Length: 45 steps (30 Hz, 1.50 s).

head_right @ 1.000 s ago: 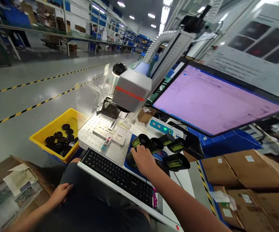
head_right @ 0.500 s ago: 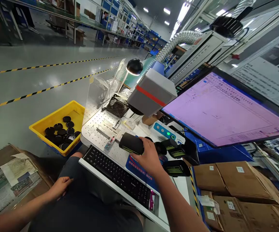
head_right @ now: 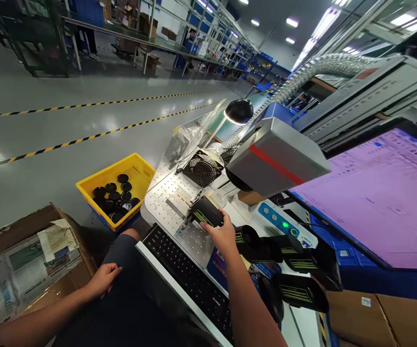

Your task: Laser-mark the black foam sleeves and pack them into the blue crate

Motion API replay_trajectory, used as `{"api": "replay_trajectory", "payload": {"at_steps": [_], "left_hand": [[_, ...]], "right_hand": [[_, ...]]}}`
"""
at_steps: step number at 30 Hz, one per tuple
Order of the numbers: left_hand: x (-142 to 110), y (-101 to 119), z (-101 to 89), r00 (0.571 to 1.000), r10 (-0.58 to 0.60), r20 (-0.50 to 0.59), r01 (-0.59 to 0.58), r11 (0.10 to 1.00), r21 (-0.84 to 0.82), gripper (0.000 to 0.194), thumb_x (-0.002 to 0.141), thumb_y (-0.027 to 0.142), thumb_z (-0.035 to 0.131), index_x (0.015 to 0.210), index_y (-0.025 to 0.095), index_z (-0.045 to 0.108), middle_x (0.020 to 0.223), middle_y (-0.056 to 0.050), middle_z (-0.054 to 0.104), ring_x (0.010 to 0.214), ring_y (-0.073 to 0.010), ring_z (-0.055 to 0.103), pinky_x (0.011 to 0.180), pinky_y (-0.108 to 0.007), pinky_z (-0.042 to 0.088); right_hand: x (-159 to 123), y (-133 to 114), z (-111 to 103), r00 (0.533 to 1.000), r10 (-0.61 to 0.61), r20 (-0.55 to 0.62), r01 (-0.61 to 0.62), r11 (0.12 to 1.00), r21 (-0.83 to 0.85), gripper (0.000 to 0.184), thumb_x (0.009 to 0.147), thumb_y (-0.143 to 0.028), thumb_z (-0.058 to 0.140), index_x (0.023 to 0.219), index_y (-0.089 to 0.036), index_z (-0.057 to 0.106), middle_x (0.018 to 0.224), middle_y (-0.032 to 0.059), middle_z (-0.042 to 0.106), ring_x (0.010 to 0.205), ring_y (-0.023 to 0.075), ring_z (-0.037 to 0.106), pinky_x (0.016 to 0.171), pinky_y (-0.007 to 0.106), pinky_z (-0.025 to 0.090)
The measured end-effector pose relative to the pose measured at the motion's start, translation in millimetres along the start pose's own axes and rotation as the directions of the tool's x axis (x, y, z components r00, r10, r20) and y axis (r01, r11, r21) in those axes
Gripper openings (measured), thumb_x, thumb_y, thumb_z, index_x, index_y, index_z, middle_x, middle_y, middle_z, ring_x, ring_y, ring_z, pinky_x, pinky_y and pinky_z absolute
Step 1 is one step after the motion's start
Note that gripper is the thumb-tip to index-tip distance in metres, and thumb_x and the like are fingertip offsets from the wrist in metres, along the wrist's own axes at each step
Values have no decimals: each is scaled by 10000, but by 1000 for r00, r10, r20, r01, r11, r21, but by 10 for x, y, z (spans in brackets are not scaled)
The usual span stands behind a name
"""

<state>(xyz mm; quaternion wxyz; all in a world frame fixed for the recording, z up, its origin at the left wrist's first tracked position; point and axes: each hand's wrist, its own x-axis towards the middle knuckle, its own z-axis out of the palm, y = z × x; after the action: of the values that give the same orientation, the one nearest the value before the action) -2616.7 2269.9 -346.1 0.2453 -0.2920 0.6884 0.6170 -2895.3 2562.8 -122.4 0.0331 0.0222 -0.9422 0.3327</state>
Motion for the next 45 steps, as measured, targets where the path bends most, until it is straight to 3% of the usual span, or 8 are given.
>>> {"api": "replay_trajectory", "payload": {"at_steps": [11, 21, 28, 36, 45], "left_hand": [[-49, 85, -38, 998, -35, 47, 36, 999, -4, 612, 766, 866, 388, 746, 255, 408, 329, 101, 395, 229, -99, 291, 327, -219, 162], [-55, 86, -41, 998, -20, 55, 22, 999, -32, 554, 801, 805, 411, 753, 253, 410, 334, 98, 399, 236, -105, 292, 320, -222, 163], [-65, 127, -62, 997, -19, 75, 21, 999, -32, 508, 824, 755, 432, 743, 255, 394, 339, 98, 413, 229, -100, 291, 311, -219, 167], [-79, 189, -86, 993, -35, 110, 40, 998, -38, 533, 813, 780, 444, 731, 257, 384, 334, 99, 433, 223, -101, 309, 303, -214, 177], [-63, 177, -77, 993, -37, 114, 42, 998, -43, 580, 786, 830, 440, 735, 253, 399, 334, 105, 430, 218, -91, 306, 310, -207, 174]], "right_hand": [[18, 113, -49, 1000, 15, 12, -15, 1000, 16, 845, 582, -539, 810, 1313, -209, 544, 1310, 156, 622, 1156, 349, 594, 995, 505, 458], [39, 69, -119, 998, -1, 64, 7, 997, -80, 867, 589, -560, 785, 1343, -205, 542, 1231, 136, 655, 1037, 323, 620, 880, 448, 488], [96, 49, -142, 992, -60, 111, 72, 992, -104, 874, 601, -525, 769, 1390, -212, 561, 1305, 118, 641, 1129, 327, 600, 1000, 467, 445], [193, -10, -244, 978, 2, 209, 34, 985, -169, 902, 603, -484, 792, 1443, -260, 552, 1283, 89, 645, 1133, 324, 612, 992, 456, 450], [227, -51, -242, 960, -122, 253, 210, 909, -360, 896, 651, -448, 785, 1474, -208, 526, 1174, 125, 676, 1087, 359, 617, 901, 475, 497]]}}
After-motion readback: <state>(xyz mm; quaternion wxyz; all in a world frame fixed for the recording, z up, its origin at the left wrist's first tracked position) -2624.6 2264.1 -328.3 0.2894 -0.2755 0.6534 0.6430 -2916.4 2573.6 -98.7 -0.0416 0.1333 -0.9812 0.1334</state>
